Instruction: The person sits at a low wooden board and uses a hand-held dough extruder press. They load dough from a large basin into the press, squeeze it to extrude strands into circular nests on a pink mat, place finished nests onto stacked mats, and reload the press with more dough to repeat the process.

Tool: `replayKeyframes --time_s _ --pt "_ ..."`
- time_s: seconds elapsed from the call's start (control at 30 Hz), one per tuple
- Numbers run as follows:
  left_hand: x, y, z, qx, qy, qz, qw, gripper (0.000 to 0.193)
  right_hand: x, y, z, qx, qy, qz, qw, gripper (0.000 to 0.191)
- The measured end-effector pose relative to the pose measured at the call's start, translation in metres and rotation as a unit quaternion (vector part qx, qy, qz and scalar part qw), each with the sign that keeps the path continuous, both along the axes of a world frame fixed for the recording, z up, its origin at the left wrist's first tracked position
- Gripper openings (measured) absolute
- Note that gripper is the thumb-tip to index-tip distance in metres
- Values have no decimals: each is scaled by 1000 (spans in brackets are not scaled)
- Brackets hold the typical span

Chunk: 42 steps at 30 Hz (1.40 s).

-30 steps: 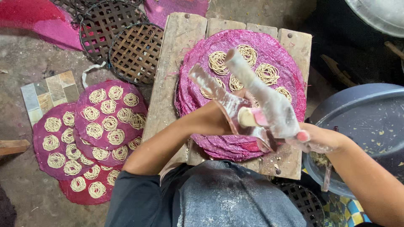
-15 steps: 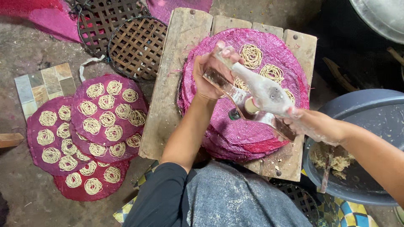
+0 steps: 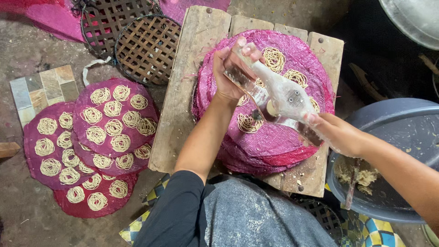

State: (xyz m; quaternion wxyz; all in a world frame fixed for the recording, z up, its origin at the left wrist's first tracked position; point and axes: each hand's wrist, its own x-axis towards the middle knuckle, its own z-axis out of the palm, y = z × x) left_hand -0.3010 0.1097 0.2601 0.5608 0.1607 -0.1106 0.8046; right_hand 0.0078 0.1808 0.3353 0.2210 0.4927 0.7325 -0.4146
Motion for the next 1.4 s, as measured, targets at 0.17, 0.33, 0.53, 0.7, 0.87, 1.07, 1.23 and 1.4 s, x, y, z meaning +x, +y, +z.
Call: replayKeyframes --time_s 0.17,0.33,0.53,0.7,0.87,1.07,1.23,1.4 --pt "-10 -18 0 -14 16 0 1000 31 -11 -17 8 -20 24 40 999 99" --pt "15 -9 3 -36 16 38 998 31 -1 2 19 20 -28 33 999 93" --pt "-5 3 7 -44 34 -10 998 38 1 16 -4 16 100 -3 995 79" --pt "-2 -11 -30 -417 352 -95 832 64 5 22 -6 12 113 6 994 76" --pt "16 -33 -47 -491 465 -196 710 62 4 20 -12 13 181 51 982 76" --pt "20 -88 4 -389 756 -37 526 66 21 22 -39 27 203 -12 979 80" --pt "30 -113 35 -352 727 77 584 66 58 13 -39 -119 295 -100 943 84" --pt "49 -95 42 -112 160 -65 979 84 84 -36 -13 -266 245 -129 923 92"
